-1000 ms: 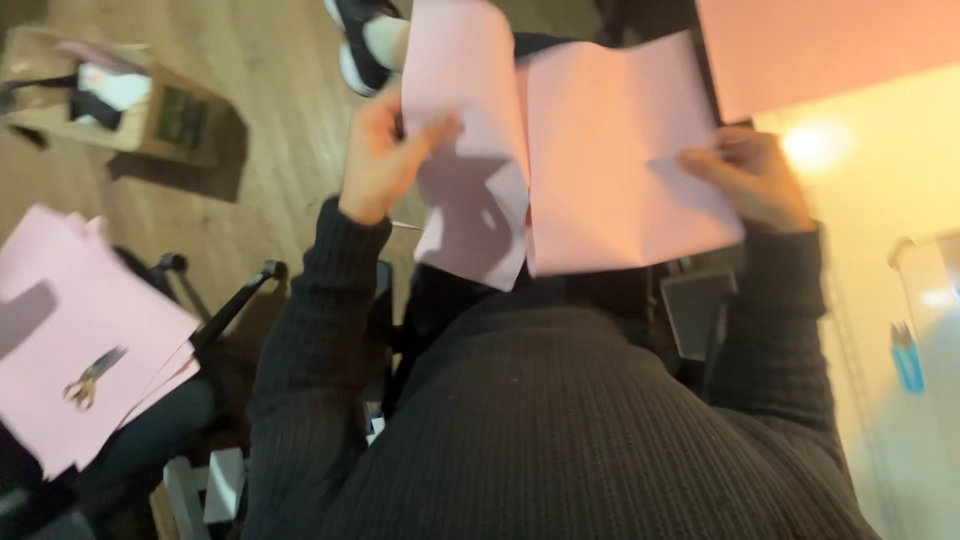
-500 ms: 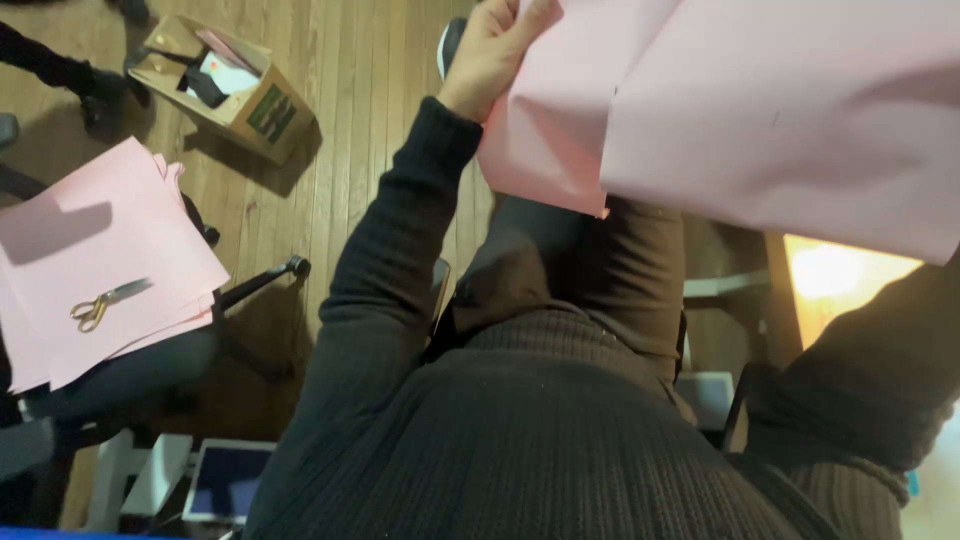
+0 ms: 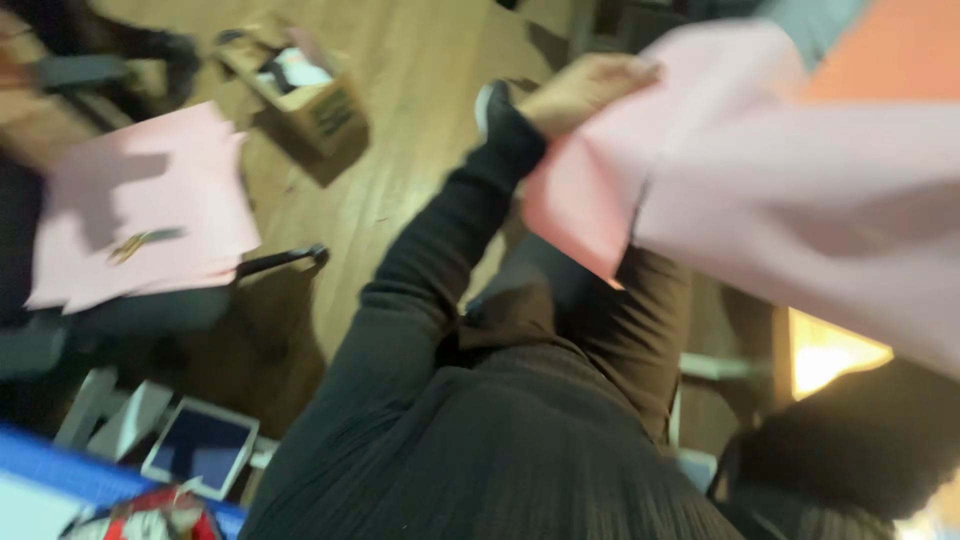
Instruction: Marking and precisely cutting or unpicking pink leather material using a specialized hand tool.
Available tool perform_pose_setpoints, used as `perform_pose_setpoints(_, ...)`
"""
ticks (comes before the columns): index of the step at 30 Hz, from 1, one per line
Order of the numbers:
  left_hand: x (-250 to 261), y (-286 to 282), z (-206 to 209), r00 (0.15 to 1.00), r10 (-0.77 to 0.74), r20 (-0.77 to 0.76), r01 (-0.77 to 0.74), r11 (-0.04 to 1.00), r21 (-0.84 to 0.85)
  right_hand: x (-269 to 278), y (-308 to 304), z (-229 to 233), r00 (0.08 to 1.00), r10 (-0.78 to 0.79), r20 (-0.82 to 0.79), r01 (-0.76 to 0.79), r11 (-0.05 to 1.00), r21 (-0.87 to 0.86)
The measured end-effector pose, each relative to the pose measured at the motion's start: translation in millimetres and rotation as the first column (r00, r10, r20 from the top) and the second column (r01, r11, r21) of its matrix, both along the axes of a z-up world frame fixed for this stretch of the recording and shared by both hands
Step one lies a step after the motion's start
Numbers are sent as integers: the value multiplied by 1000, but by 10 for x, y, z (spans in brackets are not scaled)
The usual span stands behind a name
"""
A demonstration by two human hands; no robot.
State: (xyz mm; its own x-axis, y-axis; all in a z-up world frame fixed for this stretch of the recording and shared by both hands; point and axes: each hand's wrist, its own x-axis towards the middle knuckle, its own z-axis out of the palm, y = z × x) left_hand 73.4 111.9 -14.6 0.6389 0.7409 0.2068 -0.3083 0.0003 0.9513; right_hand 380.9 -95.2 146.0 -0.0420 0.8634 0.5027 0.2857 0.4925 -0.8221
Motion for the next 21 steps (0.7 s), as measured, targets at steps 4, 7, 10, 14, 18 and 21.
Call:
perform_pose_setpoints(4, -145, -77, 55, 978, -15, -207, 74, 957, 280, -356, 721, -759, 963, 262, -64, -255, 962, 97)
perform_pose_setpoints(7, -64, -440, 92, 969, -70, -235, 90, 993, 78, -634, 861, -803, 913, 400, -80, -389, 912, 130)
perform_pose_setpoints(10, -25, -689, 155, 967, -124, -224, 113, 992, -63, -705, 962, -808, 866, 492, -86, -479, 867, 141)
perform_pose_setpoints(14, -104, -940, 187, 980, -148, -133, 113, 965, -238, -742, 1019, -823, 819, 567, -90, -550, 820, 159)
perform_pose_setpoints(18, 10, -539, -759, 970, -214, 110, 229, 962, -146, -644, 923, -850, 780, 618, -103, -598, 783, 170)
perform_pose_setpoints(21, -68, -494, -1036, 992, -125, -23, 115, 959, -260, -663, 878, -916, 756, 645, -113, -620, 760, 196)
